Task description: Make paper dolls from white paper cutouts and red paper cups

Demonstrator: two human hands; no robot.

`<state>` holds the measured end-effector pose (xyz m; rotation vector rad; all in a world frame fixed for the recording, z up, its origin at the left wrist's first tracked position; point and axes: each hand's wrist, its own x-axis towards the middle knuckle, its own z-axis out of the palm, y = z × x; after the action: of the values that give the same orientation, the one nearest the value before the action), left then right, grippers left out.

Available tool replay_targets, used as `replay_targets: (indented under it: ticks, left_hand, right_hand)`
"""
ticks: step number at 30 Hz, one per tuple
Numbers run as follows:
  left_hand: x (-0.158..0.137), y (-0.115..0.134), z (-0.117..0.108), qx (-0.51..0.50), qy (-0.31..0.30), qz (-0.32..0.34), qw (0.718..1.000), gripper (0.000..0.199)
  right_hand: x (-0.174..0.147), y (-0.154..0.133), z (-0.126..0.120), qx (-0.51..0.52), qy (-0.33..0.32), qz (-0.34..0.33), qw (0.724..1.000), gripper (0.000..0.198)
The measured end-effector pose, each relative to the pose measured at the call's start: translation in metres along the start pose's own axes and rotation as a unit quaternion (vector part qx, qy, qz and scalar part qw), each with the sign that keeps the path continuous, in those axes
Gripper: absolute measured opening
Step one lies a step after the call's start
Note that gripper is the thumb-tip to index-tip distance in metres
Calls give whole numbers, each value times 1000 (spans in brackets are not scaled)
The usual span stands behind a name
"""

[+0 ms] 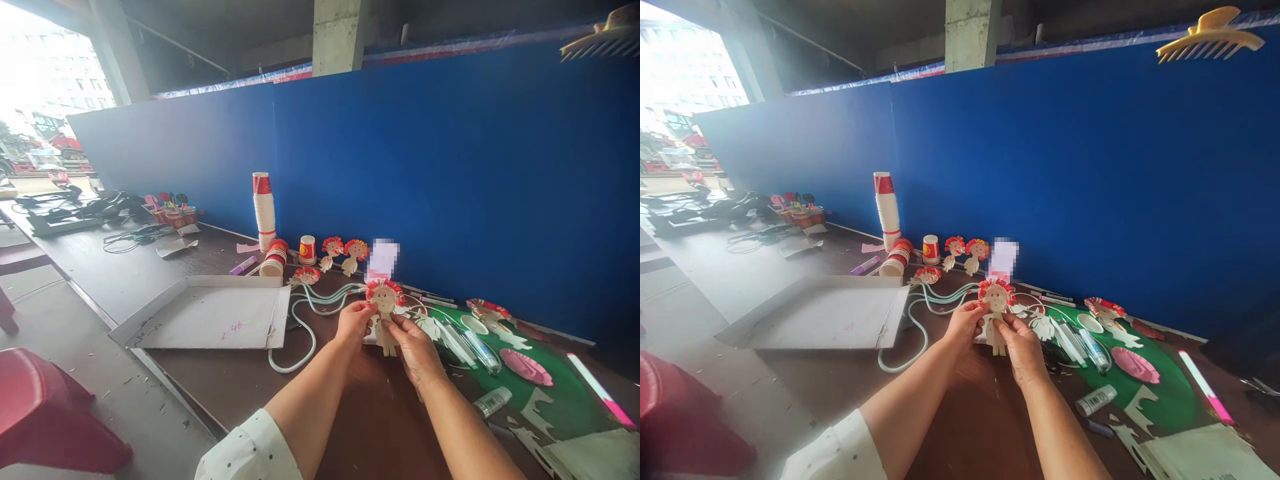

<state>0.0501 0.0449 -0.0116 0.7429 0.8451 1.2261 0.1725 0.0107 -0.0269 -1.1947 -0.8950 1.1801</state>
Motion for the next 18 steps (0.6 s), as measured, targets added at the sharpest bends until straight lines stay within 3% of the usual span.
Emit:
replay_targets:
  ticks: [18]
  left_hand:
    - [4,-4,0,34,23,19,999,43]
  right_hand:
    - [-2,-1,5,-20,19,-3,1000,45]
